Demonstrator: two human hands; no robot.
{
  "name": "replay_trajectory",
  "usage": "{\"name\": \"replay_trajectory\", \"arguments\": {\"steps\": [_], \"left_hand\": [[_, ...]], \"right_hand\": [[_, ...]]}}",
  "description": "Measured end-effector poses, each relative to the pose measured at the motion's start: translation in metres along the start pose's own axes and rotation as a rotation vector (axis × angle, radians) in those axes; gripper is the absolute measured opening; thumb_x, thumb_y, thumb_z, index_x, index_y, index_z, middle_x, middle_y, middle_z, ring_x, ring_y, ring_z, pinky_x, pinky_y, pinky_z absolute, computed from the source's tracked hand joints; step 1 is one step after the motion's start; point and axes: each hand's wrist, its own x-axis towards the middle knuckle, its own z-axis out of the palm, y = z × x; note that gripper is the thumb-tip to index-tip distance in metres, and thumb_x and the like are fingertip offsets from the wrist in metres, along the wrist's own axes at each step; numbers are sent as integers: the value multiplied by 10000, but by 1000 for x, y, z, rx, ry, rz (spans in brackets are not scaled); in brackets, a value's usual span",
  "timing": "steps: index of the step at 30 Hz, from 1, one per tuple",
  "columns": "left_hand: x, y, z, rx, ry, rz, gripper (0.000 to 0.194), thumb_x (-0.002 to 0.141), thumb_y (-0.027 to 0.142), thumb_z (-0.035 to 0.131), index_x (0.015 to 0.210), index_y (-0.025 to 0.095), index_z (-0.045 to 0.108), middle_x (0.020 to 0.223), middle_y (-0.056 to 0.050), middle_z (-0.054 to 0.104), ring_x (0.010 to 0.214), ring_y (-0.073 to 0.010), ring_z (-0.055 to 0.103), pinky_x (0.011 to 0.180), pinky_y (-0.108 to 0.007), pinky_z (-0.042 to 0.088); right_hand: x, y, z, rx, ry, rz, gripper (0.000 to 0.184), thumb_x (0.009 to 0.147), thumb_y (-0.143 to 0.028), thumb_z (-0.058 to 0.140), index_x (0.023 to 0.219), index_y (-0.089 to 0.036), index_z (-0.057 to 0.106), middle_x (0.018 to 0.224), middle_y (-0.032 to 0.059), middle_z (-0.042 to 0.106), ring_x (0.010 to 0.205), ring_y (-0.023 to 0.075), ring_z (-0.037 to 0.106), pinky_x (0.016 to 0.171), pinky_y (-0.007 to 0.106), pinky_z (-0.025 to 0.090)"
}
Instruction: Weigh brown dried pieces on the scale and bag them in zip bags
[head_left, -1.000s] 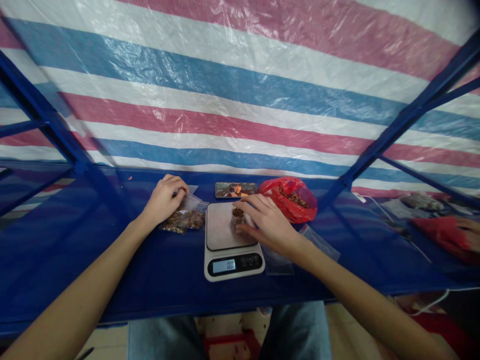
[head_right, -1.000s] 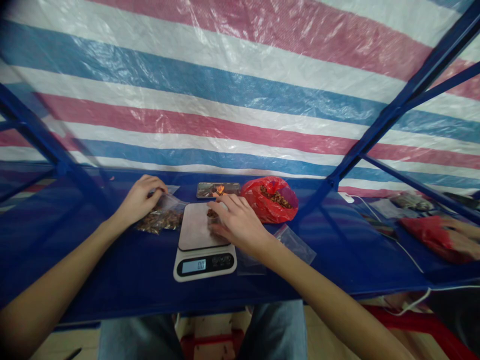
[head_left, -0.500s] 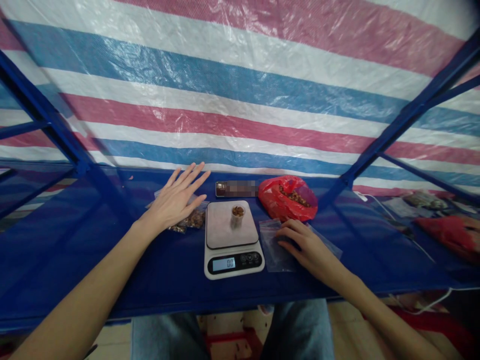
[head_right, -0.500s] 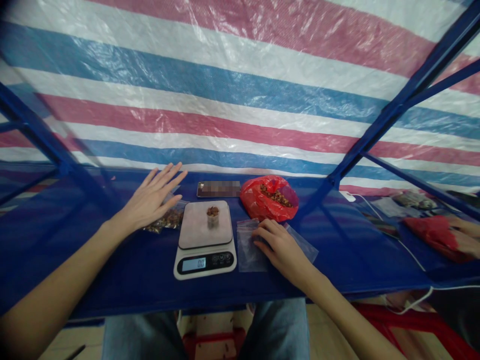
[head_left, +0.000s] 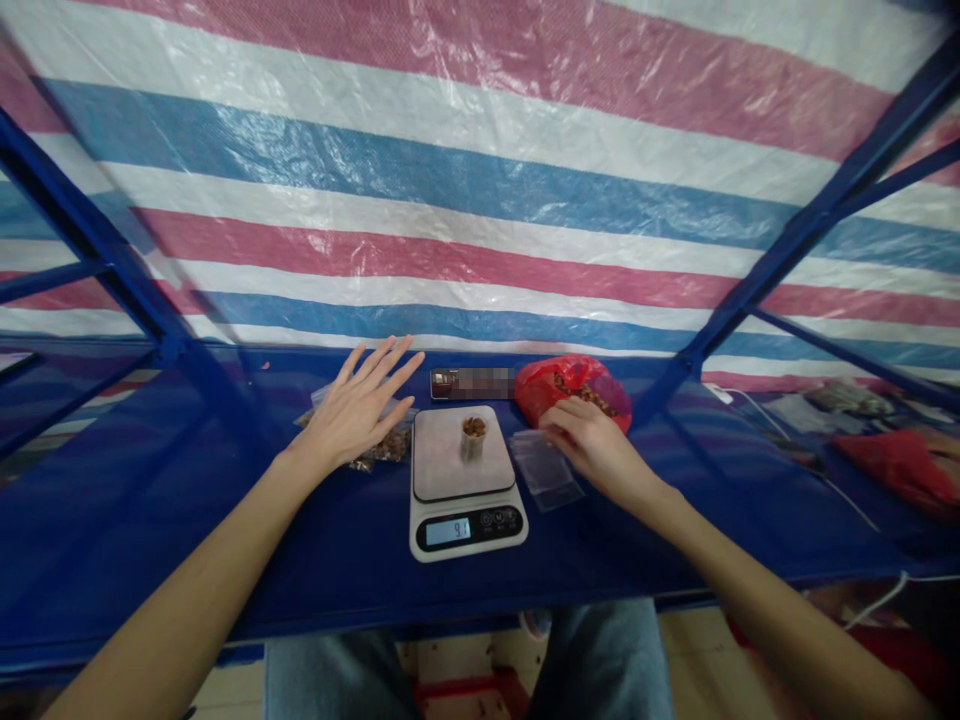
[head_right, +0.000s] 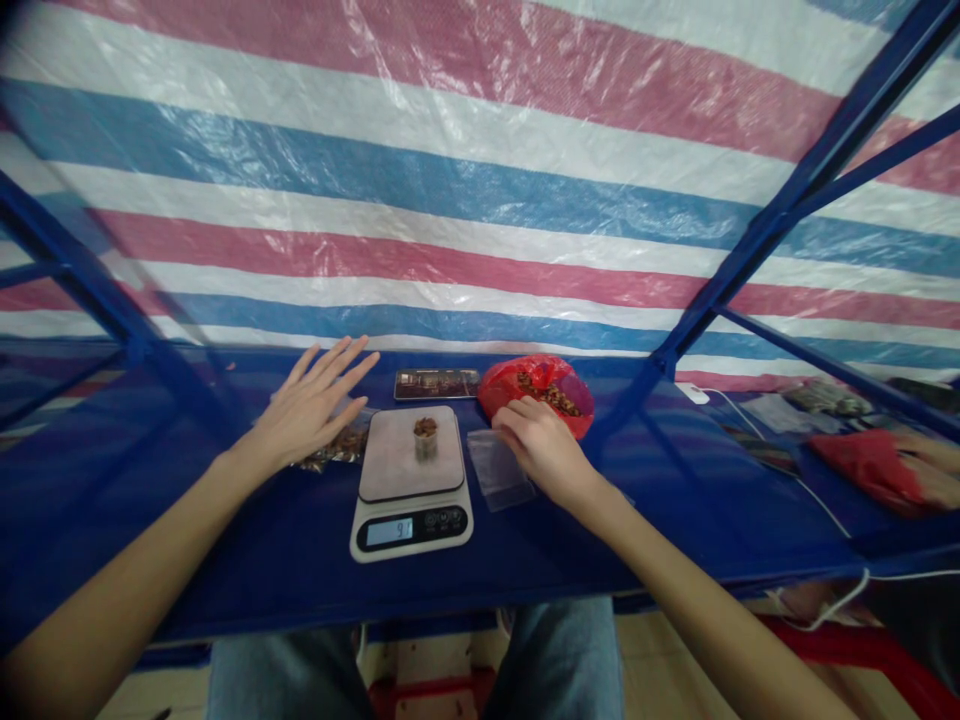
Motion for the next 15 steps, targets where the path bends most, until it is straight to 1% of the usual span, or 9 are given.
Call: {"name": "replay_trajectory", "arguments": {"steps": [4,5,7,8,10,12,13,15], "left_hand": [[2,4,-2,-46,58,36,621,1115,342,420,1716,273,280,1786,-99,267,1656,-310,259,1350,-595,206],[3,7,-3,-75,82,47,620,1110,337,437,1709,266,296,1767,-115,317,1638,-316,304,1340,-595,228],[6,13,-4,-161,152,40,625,1097,354,491,1690,242,328,1695,-152,443,1572,-324,421,1298,-579,316],[8,17,-5,-212,190,23,636,1087,374,528,1678,230,344,1647,-165,501,1527,-326,478,1265,-564,368],[14,27,-5,-309,266,-17,662,1055,420,614,1644,216,392,1562,-175,582,1443,-327,555,1195,-532,448],[21,37,-4,-377,324,-7,635,1017,441,688,1574,213,485,1492,-165,641,1384,-322,600,1154,-513,479],[23,42,-3,-401,346,17,579,1007,430,710,1518,212,546,1445,-151,675,1357,-313,620,1140,-501,486],[28,50,-3,-446,399,61,351,1025,343,695,1351,215,672,1288,-105,761,1282,-280,666,1096,-463,500]], "right_hand": [[28,-14,-25,-64,235,-69,154,1078,-193,557,1051,-185,708,1001,107,764,939,272,648,864,417,486],[37,-20,-29,-48,301,-91,154,1078,-190,560,1051,-189,712,1013,105,771,939,268,649,870,420,488],[55,-33,-29,24,418,-137,128,1066,-196,602,1011,-202,718,989,84,779,919,253,654,868,414,499],[64,-39,-26,83,463,-151,112,1054,-198,632,984,-209,718,966,68,779,912,244,660,867,406,509],[80,-52,-15,222,505,-145,90,1024,-189,684,947,-221,720,928,39,772,899,226,677,850,383,532],[90,-62,-2,351,519,-125,85,1001,-173,713,934,-223,726,918,29,768,899,213,691,840,366,549],[92,-66,4,400,519,-126,81,994,-167,722,935,-221,731,920,30,768,909,210,698,845,364,556],[92,-71,15,460,522,-151,59,985,-164,739,965,-220,743,943,39,777,950,214,709,880,374,566]]}}
